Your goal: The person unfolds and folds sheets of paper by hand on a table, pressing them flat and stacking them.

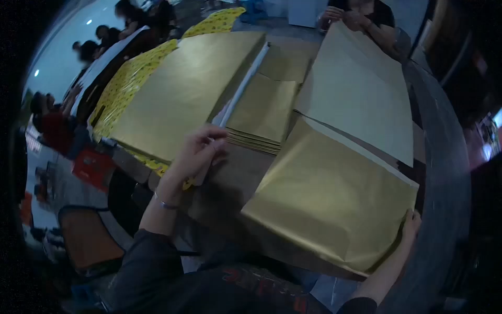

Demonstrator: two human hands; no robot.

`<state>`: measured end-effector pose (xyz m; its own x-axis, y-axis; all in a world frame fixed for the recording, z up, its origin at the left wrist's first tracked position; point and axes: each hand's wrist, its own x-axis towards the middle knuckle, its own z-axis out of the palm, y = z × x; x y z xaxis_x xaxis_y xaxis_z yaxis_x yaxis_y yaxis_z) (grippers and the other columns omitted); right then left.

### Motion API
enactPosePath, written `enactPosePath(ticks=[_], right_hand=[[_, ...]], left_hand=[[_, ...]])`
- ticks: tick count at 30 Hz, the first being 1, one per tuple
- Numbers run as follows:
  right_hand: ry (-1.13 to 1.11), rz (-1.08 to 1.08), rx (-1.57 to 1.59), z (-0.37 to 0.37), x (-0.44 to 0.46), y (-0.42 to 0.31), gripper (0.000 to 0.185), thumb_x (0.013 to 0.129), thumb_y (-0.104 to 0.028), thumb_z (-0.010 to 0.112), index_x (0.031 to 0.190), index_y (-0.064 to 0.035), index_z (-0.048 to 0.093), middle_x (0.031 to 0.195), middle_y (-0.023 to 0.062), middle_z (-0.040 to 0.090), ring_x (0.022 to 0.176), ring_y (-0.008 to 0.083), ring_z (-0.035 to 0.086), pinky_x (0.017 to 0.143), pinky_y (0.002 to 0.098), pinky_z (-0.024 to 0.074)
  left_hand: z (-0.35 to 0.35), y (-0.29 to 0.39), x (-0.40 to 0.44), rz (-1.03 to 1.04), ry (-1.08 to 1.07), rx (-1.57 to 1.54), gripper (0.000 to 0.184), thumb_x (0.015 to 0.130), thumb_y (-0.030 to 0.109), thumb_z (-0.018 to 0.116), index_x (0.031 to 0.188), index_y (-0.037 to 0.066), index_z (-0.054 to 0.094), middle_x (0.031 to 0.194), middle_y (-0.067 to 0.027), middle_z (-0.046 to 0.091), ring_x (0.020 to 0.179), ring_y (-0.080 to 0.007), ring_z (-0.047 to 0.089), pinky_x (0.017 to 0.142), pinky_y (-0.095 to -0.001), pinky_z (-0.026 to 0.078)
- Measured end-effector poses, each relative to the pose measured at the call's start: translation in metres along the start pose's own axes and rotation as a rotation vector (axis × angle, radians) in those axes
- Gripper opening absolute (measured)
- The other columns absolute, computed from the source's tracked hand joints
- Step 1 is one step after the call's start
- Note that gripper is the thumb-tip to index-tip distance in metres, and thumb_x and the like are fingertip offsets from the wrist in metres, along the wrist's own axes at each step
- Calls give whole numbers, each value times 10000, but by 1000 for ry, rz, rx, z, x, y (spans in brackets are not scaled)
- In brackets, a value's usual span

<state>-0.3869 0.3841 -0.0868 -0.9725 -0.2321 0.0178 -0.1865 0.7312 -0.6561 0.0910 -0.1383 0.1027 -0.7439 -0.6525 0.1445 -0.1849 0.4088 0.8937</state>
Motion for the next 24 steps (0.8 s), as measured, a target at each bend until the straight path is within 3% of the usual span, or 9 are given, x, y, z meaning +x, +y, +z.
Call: enactPosePath(ticks=[2,3,5,7,9,11,19,21,24], right_hand=[[18,-36,-16,0,-10,-13,363,1013,-256,505,1172,49,620,1074,193,661,991,280,610,869,368,458],[35,-52,-46,1,-10,-14,361,1011,-261,501,1162,43,623,1072,205,658,994,303,609,873,378,456],[67,-57,-78,-4,-17,-26,360,1010,-266,498,1153,37,627,1070,216,654,996,325,608,876,387,454],[110,22,-78,-4,-30,-48,366,1001,-274,498,1135,42,626,1057,229,648,998,367,605,875,415,456],[176,-49,-110,1,-13,-14,370,995,-288,499,1071,51,625,1047,240,644,1001,396,600,871,444,452],[135,-3,-192,-2,-15,-30,367,990,-298,501,1023,47,621,1007,261,638,987,425,598,858,466,454],[193,-34,-261,0,-20,-66,347,983,-296,512,920,36,590,934,257,638,912,444,601,784,510,449],[225,-55,-253,1,-20,-63,349,971,-292,543,896,45,592,887,247,619,852,429,593,747,461,454],[230,-46,-260,-1,-22,-59,348,968,-288,546,883,47,588,876,250,612,844,429,591,744,463,451]], left_hand=[[54,0,-1,187,-308,381,333,867,231,701,1116,19,641,1007,-144,657,895,-281,642,811,-367,520],[70,-5,-2,218,-340,367,333,867,231,701,1116,19,641,1007,-144,657,895,-281,642,811,-367,520],[97,-17,-5,178,-369,543,399,858,256,685,1185,42,607,1081,-190,621,947,-386,624,832,-424,520],[105,-16,-5,132,-353,518,443,852,270,696,1217,47,579,1086,-181,624,977,-379,620,844,-433,517],[110,-24,-5,71,-330,493,490,846,284,707,1249,53,551,1090,-173,627,1007,-373,616,856,-441,513],[114,-41,-8,-62,-198,485,498,823,299,733,1225,60,563,1093,-158,630,1017,-372,614,859,-443,516],[116,-46,-18,27,-266,540,487,804,324,751,1195,86,586,1095,-155,624,1020,-370,613,850,-447,520],[117,-46,-18,34,-270,556,484,802,327,752,1190,89,589,1095,-156,621,1019,-373,611,845,-449,521],[119,-46,-20,-4,-286,592,480,800,327,752,1190,99,590,1097,-156,614,1012,-383,611,830,-455,524]])
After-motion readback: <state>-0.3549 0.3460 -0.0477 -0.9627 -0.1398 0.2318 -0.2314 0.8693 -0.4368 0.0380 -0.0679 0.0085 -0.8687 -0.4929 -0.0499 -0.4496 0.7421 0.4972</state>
